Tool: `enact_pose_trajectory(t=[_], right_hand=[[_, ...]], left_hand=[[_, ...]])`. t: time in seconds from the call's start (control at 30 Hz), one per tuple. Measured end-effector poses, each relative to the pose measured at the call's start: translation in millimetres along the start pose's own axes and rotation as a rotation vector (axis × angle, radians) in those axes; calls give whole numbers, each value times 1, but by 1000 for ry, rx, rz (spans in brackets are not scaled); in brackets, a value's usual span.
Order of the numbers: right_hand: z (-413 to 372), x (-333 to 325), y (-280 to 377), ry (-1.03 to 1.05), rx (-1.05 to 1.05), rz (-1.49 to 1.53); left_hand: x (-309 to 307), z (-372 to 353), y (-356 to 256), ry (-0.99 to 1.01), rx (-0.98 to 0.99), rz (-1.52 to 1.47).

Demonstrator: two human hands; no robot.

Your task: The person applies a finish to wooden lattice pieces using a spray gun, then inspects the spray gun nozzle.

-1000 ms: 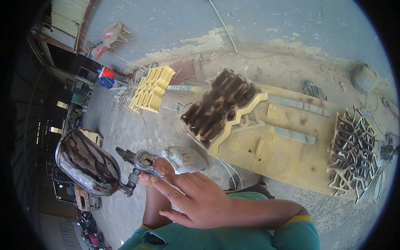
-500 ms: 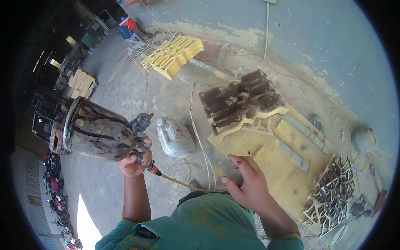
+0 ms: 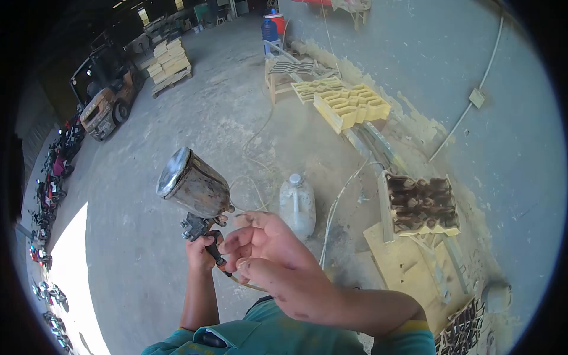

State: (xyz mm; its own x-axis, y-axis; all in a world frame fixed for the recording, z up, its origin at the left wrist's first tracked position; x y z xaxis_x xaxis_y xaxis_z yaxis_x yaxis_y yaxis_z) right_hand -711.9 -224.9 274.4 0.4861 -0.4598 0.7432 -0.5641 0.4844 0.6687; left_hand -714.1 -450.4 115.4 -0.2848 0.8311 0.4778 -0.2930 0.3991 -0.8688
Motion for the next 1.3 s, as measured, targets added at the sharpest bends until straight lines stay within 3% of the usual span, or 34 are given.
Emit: enact_pose_trajectory(t=[0.07, 0.17, 0.2, 0.3, 0.4, 0.47, 0.57, 0.6, 0.63, 0.67, 0.73, 0.83, 0.87, 1.0, 1.07, 1.23, 1.3], right_hand=[[30, 66, -6, 173, 67, -82], [59, 135, -17, 324, 124, -184], [67, 153, -14, 357, 137, -260], [88, 181, -42, 451, -37, -689], [114, 205, -75, 629, 130, -791], [137, 213, -99, 739, 142, -895], [162, 189, -122, 805, 1, -969], [168, 172, -124, 868, 28, -970], [176, 152, -127, 877, 23, -1161], [184, 129, -131, 754, -94, -1276], [203, 89, -143, 572, 163, -1313], [230, 47, -172, 355, -45, -1304], [240, 42, -179, 425, 73, -1224], [279, 39, -198, 507, -29, -1037], [295, 39, -194, 426, -18, -1043], [348, 40, -149, 236, 42, -1260], [378, 23, -145, 210, -52, -1269]], left_hand=[[-58, 4, -2, -94, -42, 74], [-72, 5, -50, -90, 126, 80], [-77, -1, -64, -198, 50, 150], [-124, -10, -75, -260, 181, 151], [-160, -27, -93, -342, 207, 200], [-170, -34, -102, -446, 212, 249], [-175, -34, -118, -597, 49, 341], [-178, -31, -123, -531, 35, 368], [-181, -27, -128, -471, 20, 394], [-164, -14, -128, -606, 268, 270], [-161, -8, -130, -516, 340, 381], [-152, 12, -126, -466, 378, 336], [-150, 19, -124, -451, 389, 331], [-142, 48, -105, -410, 466, 369], [-141, 62, -101, -402, 490, 514], [-143, 129, -80, -359, 538, 423], [-147, 162, -62, -305, 569, 444]])
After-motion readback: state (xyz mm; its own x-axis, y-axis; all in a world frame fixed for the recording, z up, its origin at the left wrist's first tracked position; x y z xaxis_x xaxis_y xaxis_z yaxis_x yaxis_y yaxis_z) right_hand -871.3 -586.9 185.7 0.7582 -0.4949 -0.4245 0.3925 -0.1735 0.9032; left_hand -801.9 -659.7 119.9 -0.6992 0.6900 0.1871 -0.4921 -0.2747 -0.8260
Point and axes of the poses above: each hand's wrist, its own z-axis towards the middle knuckle, its own x-axis out of the palm, y = z × x, the point moved 3 cm from there along z, towards the middle knuckle, and after that the axes turned 8 degrees about x, right-handed, at the moved point
